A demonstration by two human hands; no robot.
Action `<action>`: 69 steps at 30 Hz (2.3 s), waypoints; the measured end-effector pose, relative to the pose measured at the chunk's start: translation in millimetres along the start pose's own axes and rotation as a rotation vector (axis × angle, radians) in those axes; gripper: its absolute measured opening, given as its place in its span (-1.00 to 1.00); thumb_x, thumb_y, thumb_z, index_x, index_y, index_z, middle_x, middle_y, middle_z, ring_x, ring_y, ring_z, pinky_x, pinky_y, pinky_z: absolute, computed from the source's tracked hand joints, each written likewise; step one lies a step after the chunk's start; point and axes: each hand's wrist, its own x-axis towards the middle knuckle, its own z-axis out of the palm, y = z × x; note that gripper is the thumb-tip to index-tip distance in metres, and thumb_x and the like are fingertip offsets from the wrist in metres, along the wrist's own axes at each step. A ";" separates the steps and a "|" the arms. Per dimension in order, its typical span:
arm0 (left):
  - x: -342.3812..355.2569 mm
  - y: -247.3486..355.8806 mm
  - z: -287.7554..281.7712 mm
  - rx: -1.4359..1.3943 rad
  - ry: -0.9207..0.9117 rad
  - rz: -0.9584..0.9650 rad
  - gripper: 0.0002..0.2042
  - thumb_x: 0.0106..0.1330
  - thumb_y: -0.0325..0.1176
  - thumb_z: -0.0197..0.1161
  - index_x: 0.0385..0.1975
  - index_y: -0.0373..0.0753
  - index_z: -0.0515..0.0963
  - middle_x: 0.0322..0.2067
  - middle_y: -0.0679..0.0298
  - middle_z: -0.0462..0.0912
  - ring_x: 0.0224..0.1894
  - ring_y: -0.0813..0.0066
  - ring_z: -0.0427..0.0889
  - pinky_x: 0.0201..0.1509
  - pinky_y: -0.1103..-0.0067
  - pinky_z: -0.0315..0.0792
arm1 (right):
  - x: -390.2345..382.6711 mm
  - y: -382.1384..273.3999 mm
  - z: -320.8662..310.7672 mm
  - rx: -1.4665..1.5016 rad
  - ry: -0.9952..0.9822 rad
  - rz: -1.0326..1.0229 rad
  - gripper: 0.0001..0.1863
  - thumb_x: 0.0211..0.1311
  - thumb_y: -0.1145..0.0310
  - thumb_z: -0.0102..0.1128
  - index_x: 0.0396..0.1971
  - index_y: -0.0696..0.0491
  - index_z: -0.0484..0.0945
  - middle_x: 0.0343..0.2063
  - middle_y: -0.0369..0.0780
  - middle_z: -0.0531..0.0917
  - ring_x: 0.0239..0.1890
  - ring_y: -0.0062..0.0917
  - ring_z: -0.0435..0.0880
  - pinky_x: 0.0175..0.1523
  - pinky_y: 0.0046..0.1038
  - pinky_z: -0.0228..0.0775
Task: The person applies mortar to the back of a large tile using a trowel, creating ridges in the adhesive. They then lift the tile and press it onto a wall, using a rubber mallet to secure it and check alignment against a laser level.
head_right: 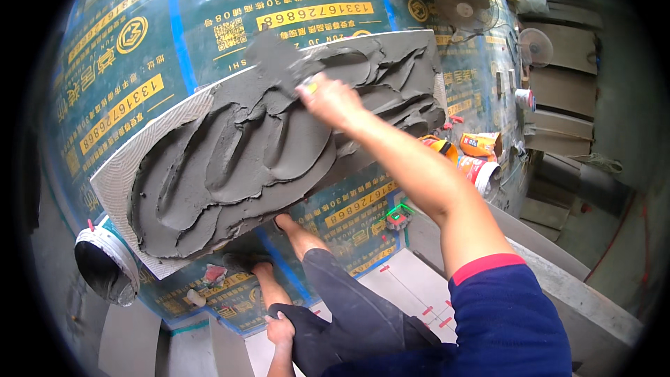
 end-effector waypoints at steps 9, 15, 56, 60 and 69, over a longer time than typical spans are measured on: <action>-4.6 11.0 3.7 -0.023 -0.051 -0.037 -0.35 0.35 0.02 -0.05 0.24 -0.42 0.21 -0.06 -0.12 0.54 -0.02 0.03 0.57 0.09 0.25 0.39 | 51.0 126.5 -54.8 -0.201 0.219 0.362 -0.30 0.31 -0.21 -0.18 -0.03 0.21 0.45 -0.17 0.17 0.60 -0.02 0.06 0.55 0.09 -0.06 0.35; -12.8 13.8 -9.5 -0.052 -0.082 -0.069 -0.34 0.35 0.03 -0.06 0.25 -0.43 0.19 -0.02 -0.13 0.51 0.00 0.03 0.56 0.11 0.24 0.38 | -62.3 2.7 -37.7 0.276 -0.087 0.008 -0.52 0.32 -0.05 0.01 -0.13 0.12 0.43 -0.29 0.05 0.64 -0.18 -0.03 0.63 -0.11 -0.17 0.44; 32.1 -103.4 -30.9 -0.379 0.120 0.147 -0.41 0.34 -0.08 0.00 0.20 -0.45 0.26 -0.12 -0.20 0.57 -0.06 -0.08 0.57 0.08 0.22 0.39 | -134.2 -57.8 70.1 0.006 0.175 0.110 -0.43 0.36 -0.15 -0.18 -0.11 0.12 0.43 -0.34 0.06 0.64 -0.29 -0.07 0.66 -0.18 -0.13 0.51; 36.1 -110.4 -20.6 -0.374 0.135 0.131 -0.43 0.30 -0.11 0.02 0.18 -0.44 0.29 -0.14 -0.17 0.57 -0.10 -0.06 0.59 0.05 0.22 0.41 | -157.1 -76.1 102.0 1.086 -0.129 0.636 -0.49 0.33 -0.23 -0.15 -0.33 -0.02 0.28 -0.64 -0.33 0.35 -0.72 -0.66 0.35 -0.65 -0.52 0.30; 37.1 -111.1 -19.2 -0.393 0.097 0.138 -0.44 0.29 -0.09 0.04 0.18 -0.38 0.29 -0.13 -0.14 0.56 -0.07 -0.02 0.58 0.06 0.25 0.40 | -211.4 -290.7 203.0 0.677 -0.451 -0.169 -0.46 0.35 -0.15 -0.08 -0.19 0.12 0.43 -0.58 -0.13 0.56 -0.61 -0.36 0.56 -0.45 -0.33 0.45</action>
